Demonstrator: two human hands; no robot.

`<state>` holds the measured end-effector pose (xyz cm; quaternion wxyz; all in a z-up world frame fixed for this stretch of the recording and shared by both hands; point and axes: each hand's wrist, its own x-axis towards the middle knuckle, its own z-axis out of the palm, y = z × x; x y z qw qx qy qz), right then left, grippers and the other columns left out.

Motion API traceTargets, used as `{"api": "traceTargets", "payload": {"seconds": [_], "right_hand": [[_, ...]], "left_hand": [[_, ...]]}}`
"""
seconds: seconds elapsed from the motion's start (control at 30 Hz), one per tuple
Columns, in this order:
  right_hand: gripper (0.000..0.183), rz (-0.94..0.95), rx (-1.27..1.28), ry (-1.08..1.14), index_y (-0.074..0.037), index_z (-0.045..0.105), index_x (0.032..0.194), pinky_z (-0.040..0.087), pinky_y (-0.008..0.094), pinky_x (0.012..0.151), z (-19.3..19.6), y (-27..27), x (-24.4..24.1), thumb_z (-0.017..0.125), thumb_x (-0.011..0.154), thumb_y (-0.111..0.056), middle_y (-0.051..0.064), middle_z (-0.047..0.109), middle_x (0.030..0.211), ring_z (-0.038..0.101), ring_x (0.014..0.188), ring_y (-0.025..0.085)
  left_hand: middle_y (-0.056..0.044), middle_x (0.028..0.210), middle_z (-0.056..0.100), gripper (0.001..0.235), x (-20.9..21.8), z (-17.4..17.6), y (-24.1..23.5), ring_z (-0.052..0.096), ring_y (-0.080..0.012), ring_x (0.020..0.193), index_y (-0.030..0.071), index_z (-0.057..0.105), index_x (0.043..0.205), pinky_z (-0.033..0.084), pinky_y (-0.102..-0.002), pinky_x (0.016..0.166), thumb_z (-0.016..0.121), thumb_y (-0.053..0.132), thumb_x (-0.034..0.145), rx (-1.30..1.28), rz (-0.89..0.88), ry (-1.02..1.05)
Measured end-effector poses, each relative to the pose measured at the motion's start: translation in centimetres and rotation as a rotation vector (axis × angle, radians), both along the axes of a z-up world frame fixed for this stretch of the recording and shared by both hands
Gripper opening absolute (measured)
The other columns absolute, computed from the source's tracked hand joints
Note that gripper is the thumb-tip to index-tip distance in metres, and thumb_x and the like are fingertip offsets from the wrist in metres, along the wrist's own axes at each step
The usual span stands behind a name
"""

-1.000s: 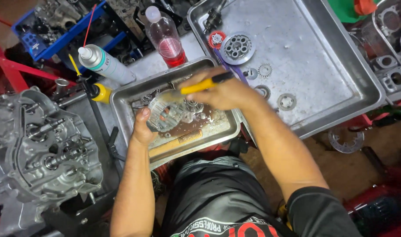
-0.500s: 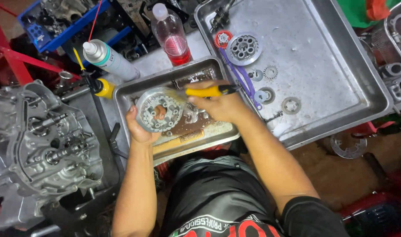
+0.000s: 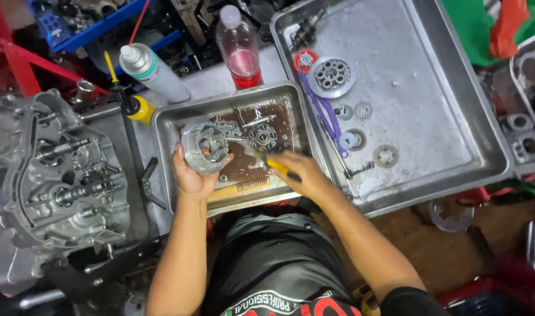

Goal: Cleaning and inspecting a motorcycle clutch hub using cleaning fluid, a brush, and a screwdriver

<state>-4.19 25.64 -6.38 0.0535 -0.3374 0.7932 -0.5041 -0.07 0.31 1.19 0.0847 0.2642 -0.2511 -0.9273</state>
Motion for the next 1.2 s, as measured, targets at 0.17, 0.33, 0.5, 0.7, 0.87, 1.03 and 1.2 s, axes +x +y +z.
{"api": "traceTargets", "payload": {"seconds": [0.17, 0.33, 0.5, 0.7, 0.87, 1.03, 1.2], "right_hand": [[0.027, 0.143, 0.372, 0.257, -0.017, 0.076, 0.11, 0.058, 0.039, 0.09, 2.0, 1.7, -2.6, 0.07, 0.085, -0.009, 0.007, 0.077, 0.103, 0.074, 0.101, 0.03], [0.025, -0.239, 0.274, 0.225, -0.001, 0.072, 0.112, 0.055, 0.052, 0.089, 6.1, -4.6, -10.5, 0.074, 0.091, -0.014, 0.024, 0.073, 0.101, 0.069, 0.1, 0.044], [0.137, -0.409, -0.223, -0.054, -0.003, 0.008, 0.161, 0.015, 0.038, 0.132, -0.2, -12.4, -20.3, 0.106, 0.067, -0.016, 0.024, 0.016, 0.169, 0.022, 0.158, 0.032], [0.085, -0.427, -0.146, -0.096, -0.008, 0.043, 0.138, 0.051, 0.04, 0.11, 3.5, -15.5, -22.3, 0.098, 0.076, -0.02, 0.015, 0.067, 0.131, 0.067, 0.121, 0.031], [0.093, -0.127, 0.763, 0.069, -0.019, 0.022, 0.152, 0.062, 0.048, 0.083, 20.0, -12.3, -16.6, 0.085, 0.084, -0.02, 0.023, 0.063, 0.123, 0.072, 0.095, 0.037], [0.088, 0.08, 1.442, 0.609, -0.042, 0.05, 0.148, 0.062, 0.049, 0.071, 21.3, -6.0, -11.5, 0.077, 0.067, -0.065, 0.01, 0.077, 0.101, 0.079, 0.091, 0.035], [0.061, 0.226, 1.555, 0.708, -0.037, 0.061, 0.138, 0.058, 0.041, 0.063, 20.4, -3.6, -8.1, 0.067, 0.079, -0.053, 0.007, 0.073, 0.085, 0.075, 0.081, 0.026]], "left_hand": [[-0.002, 0.069, 0.064, 0.047, 0.3, -0.5, -0.9, 0.071, -0.0269, 0.074, 0.017, 0.07, 0.078, 0.062, -0.067, 0.078, 0.072, 0.064, 0.078, 0.071, 0.119, -0.054], [-0.01, 0.109, 0.07, 0.078, 1.4, -3.9, -2.9, 0.066, -0.0409, 0.105, 0.019, 0.066, 0.124, 0.059, -0.068, 0.085, 0.069, 0.073, 0.068, 0.201, 0.048, -0.021], [-0.03, 0.15, 0.043, 0.083, 2.7, -3.0, -3.3, 0.038, -0.062, 0.137, 0.008, 0.043, 0.152, 0.043, -0.081, 0.096, 0.071, 0.048, 0.085, 0.595, -0.173, 0.512], [-0.028, 0.159, 0.036, 0.099, 3.0, -5.3, -3.7, 0.035, -0.0616, 0.14, 0.01, 0.036, 0.158, 0.04, -0.084, 0.092, 0.065, 0.066, 0.082, 0.682, -0.127, 0.482], [-0.023, 0.137, 0.058, 0.096, 1.2, -5.7, -3.6, 0.057, -0.0517, 0.12, 0.009, 0.052, 0.143, 0.048, -0.073, 0.087, 0.056, 0.079, 0.077, 0.432, -0.099, 0.22], [-0.015, 0.131, 0.059, 0.083, -2.0, -7.3, -2.8, 0.06, -0.0502, 0.114, 0.024, 0.057, 0.134, 0.051, -0.069, 0.095, 0.059, 0.081, 0.073, 0.398, -0.051, -0.114], [-0.018, 0.116, 0.066, 0.087, -3.8, -6.3, -1.3, 0.066, -0.0505, 0.1, 0.016, 0.063, 0.123, 0.058, -0.07, 0.077, 0.064, 0.082, 0.066, 0.411, -0.143, -0.149]]}}
